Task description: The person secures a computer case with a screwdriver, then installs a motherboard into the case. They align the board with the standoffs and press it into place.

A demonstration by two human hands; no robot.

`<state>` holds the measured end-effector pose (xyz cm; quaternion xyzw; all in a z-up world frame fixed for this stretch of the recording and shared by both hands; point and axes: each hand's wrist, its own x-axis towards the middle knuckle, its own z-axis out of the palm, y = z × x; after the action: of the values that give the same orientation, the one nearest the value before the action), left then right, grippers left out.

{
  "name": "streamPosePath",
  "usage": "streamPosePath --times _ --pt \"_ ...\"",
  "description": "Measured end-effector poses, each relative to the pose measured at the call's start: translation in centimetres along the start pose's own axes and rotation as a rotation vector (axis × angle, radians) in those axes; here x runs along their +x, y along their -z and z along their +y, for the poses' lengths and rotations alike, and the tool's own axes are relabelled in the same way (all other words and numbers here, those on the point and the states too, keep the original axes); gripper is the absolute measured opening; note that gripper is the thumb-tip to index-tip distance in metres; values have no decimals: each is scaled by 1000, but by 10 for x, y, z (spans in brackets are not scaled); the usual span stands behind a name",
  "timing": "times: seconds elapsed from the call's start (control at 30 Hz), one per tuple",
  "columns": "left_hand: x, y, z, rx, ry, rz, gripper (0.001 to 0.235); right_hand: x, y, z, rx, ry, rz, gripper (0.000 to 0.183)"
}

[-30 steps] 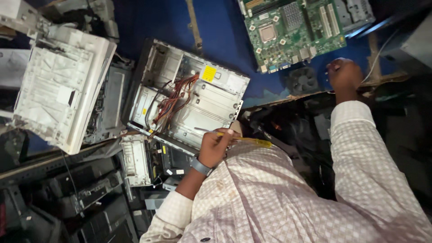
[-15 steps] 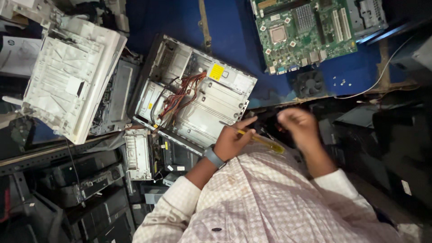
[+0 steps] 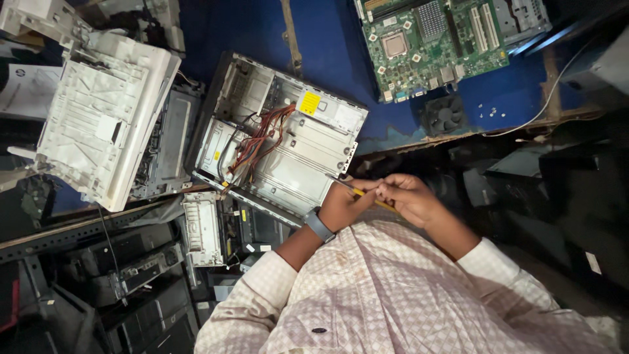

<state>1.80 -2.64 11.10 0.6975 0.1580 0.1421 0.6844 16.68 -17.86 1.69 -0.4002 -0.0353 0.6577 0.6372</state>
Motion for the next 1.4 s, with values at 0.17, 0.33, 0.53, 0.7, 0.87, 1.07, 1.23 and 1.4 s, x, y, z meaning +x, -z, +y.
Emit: streamPosePath --times 0.17,0.33,0.53,0.7,0.87,1.07,1.23,1.4 --pt "-4 -5 -8 6 100 69 14 3 -6 -2 18 -24 30 8" --pt "-3 -8 -14 -197 294 185 18 -10 6 -11 -690 157 26 27" --pt "-2 -3 -23 -369 406 272 22 -52 38 -2 -1081 -190 -65 43" --pt "9 5 -33 -481 407 340 16 -75 54 24 -842 -47 26 43" --pt "22 32 -45 -580 296 578 16 -99 96 47 -868 -81 199 44" --pt "28 41 -53 -738 341 590 19 -122 133 65 -689 -54 260 42" --pt "28 33 -51 -782 432 535 19 -123 134 60 -675 56 252 40" --pt "26 33 -50 -865 431 445 21 -119 125 50 -806 110 257 40"
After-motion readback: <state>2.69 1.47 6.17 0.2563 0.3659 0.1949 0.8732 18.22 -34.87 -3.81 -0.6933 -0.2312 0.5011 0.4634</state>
